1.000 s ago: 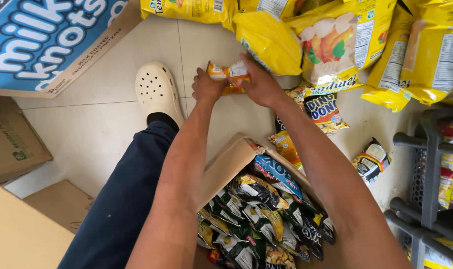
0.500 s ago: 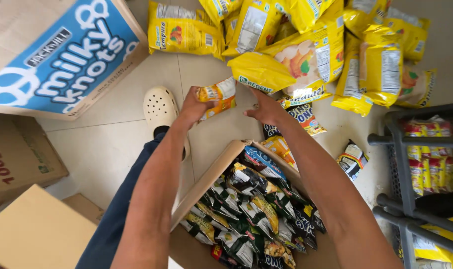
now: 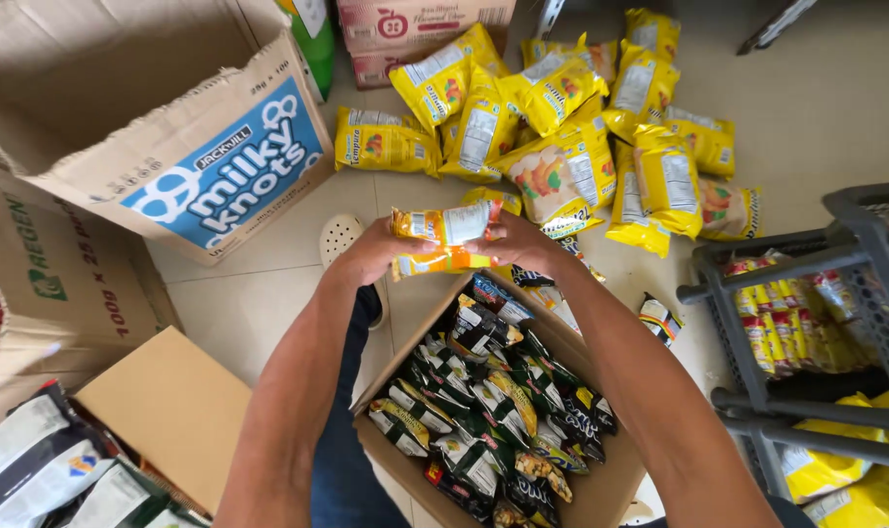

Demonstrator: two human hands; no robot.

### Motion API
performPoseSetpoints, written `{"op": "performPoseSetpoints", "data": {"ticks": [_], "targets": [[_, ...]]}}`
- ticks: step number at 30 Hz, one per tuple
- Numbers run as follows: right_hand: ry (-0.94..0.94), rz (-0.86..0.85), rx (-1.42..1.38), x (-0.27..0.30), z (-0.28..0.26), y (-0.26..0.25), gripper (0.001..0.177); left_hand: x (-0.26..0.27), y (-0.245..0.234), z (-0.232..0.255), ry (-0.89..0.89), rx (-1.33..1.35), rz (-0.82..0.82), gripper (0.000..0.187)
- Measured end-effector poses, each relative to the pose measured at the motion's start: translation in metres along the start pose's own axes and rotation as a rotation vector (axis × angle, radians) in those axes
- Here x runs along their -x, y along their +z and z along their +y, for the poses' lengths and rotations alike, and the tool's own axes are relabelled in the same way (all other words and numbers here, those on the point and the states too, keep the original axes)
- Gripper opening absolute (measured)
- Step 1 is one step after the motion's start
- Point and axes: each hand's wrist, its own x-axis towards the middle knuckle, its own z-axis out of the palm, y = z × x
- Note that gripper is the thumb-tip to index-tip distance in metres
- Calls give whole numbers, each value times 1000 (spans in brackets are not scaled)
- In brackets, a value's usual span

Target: The person sits on the floor and packs various snack packets into a cardboard box. They pick up packets of chips and other snacks from the floor and place them into the box, arranging them to fit.

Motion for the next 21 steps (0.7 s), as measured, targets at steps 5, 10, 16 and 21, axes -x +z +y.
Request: {"op": "performPoseSetpoints", "data": {"ticks": [5,10,16,21], "targets": [[69,-55,22,57,-49,11,70,40,43,2,24,151,-14,56],[10,-3,227,106,-78,21,62,66,79,-11,58,294,-44,62],[116,128,364,148,-84,47,60,85,112,-72,229,393,36,57],[-24,206,882,143,-49,56,60,101,135,-121,-14,372,435,55]]}}
